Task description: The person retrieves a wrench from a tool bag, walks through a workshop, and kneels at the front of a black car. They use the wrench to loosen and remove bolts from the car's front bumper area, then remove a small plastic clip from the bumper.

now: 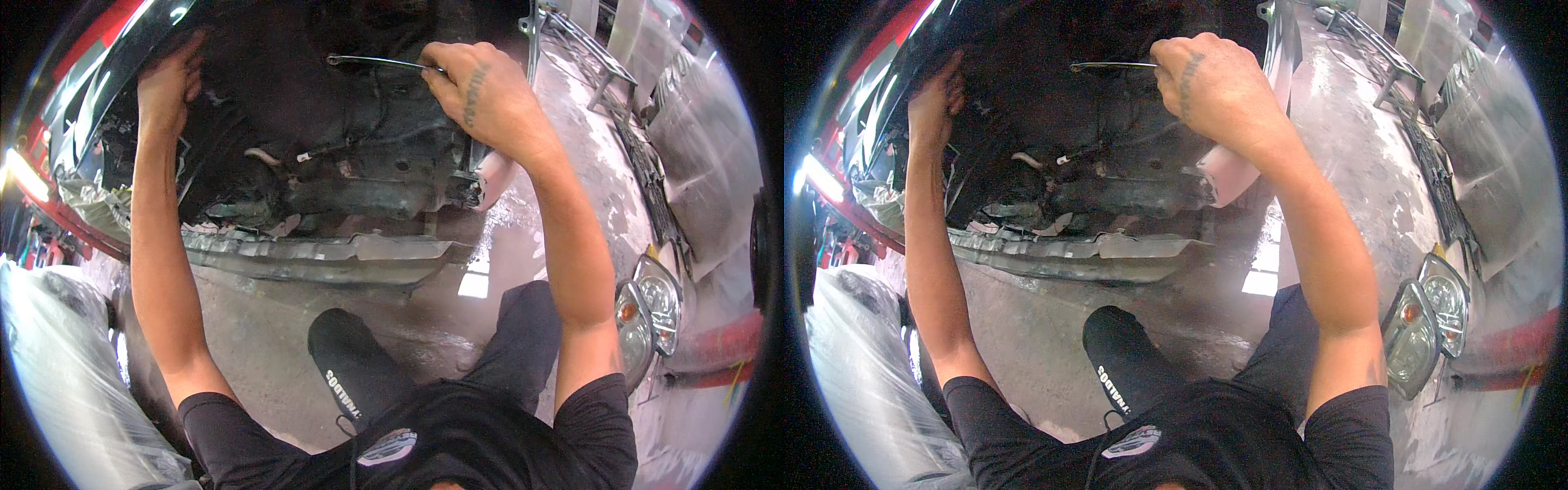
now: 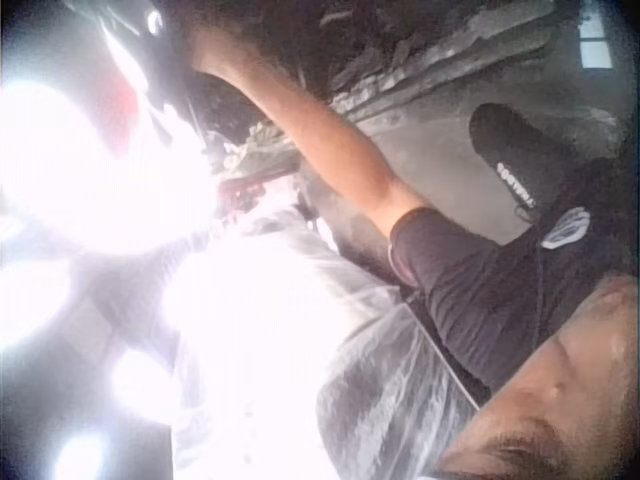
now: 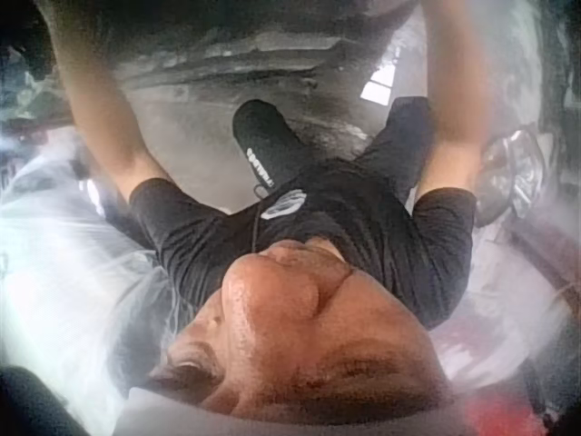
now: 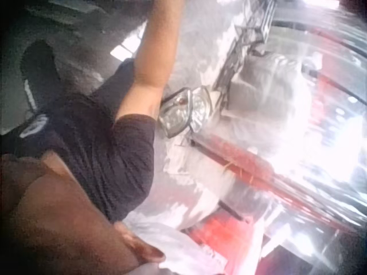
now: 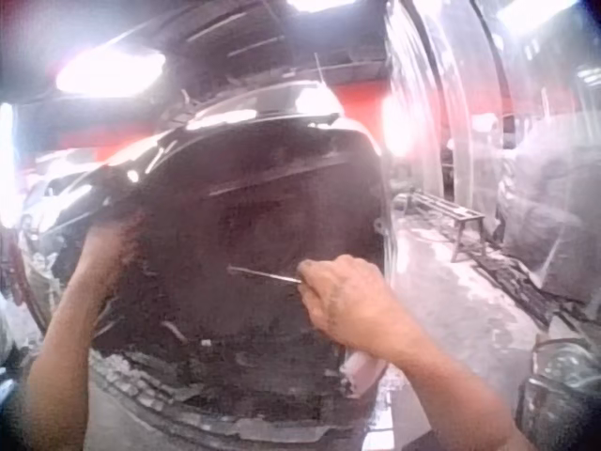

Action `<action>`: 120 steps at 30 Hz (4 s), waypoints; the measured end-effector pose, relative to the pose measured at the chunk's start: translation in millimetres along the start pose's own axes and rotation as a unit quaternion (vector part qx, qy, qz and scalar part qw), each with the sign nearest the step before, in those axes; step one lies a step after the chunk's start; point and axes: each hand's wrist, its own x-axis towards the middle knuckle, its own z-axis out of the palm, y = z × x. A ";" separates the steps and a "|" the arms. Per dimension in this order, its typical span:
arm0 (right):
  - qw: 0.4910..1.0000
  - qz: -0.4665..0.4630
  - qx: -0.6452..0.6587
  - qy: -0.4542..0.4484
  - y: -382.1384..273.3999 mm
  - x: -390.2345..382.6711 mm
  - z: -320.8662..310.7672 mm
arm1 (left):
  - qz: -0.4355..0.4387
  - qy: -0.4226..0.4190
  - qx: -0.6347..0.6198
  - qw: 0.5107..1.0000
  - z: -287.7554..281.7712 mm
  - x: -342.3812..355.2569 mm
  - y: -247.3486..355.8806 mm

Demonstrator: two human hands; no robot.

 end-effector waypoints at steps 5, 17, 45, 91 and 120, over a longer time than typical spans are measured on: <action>0.999 -0.020 -0.011 0.027 1.9 -1.2 3.1 | 0.072 0.037 0.164 0.983 -2.8 5.7 -4.6; 1.000 -0.001 -0.019 0.007 0.3 -0.2 1.2 | 0.073 0.043 0.191 0.978 -13.7 18.4 -18.7; 1.000 -0.008 -0.002 -0.006 1.1 0.5 -0.2 | -0.013 0.019 0.037 0.999 -16.6 15.6 -19.4; 1.000 0.015 -0.007 0.004 -2.2 -0.7 -2.0 | 0.120 0.044 0.136 0.982 2.5 3.8 -5.7; 0.958 0.081 0.249 0.118 4.1 3.4 -7.8 | 0.014 0.026 0.090 0.995 -4.7 7.9 -11.0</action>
